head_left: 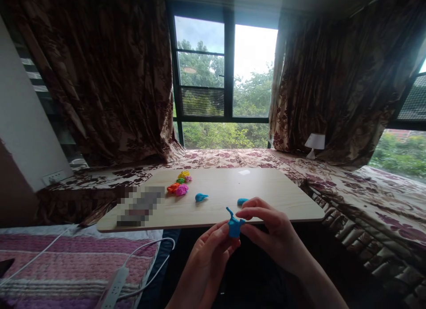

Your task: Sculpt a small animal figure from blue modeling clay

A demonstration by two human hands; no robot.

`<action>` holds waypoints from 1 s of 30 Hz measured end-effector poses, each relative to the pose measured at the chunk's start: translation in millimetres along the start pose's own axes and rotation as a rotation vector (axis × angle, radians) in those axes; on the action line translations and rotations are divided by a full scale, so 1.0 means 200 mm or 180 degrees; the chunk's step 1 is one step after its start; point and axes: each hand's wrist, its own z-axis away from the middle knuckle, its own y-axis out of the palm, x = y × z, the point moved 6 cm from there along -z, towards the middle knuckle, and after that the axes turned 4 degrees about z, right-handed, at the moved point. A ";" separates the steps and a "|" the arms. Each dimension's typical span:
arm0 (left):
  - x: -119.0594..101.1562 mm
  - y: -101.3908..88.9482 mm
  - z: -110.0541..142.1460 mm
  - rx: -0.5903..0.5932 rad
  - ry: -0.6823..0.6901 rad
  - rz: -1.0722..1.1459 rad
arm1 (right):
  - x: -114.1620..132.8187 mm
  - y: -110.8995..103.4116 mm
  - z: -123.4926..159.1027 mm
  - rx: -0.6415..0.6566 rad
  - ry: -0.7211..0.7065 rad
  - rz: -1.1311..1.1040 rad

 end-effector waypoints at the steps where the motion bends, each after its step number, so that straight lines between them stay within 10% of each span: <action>1: 0.00 0.00 0.00 0.0016 -0.0005 -0.0006 | 0.00 0.00 0.00 0.0003 -0.0001 -0.0022; 30: 0.01 -0.04 -0.01 -0.0215 0.0081 0.0112 | -0.03 -0.02 0.04 -0.0284 0.0120 0.0059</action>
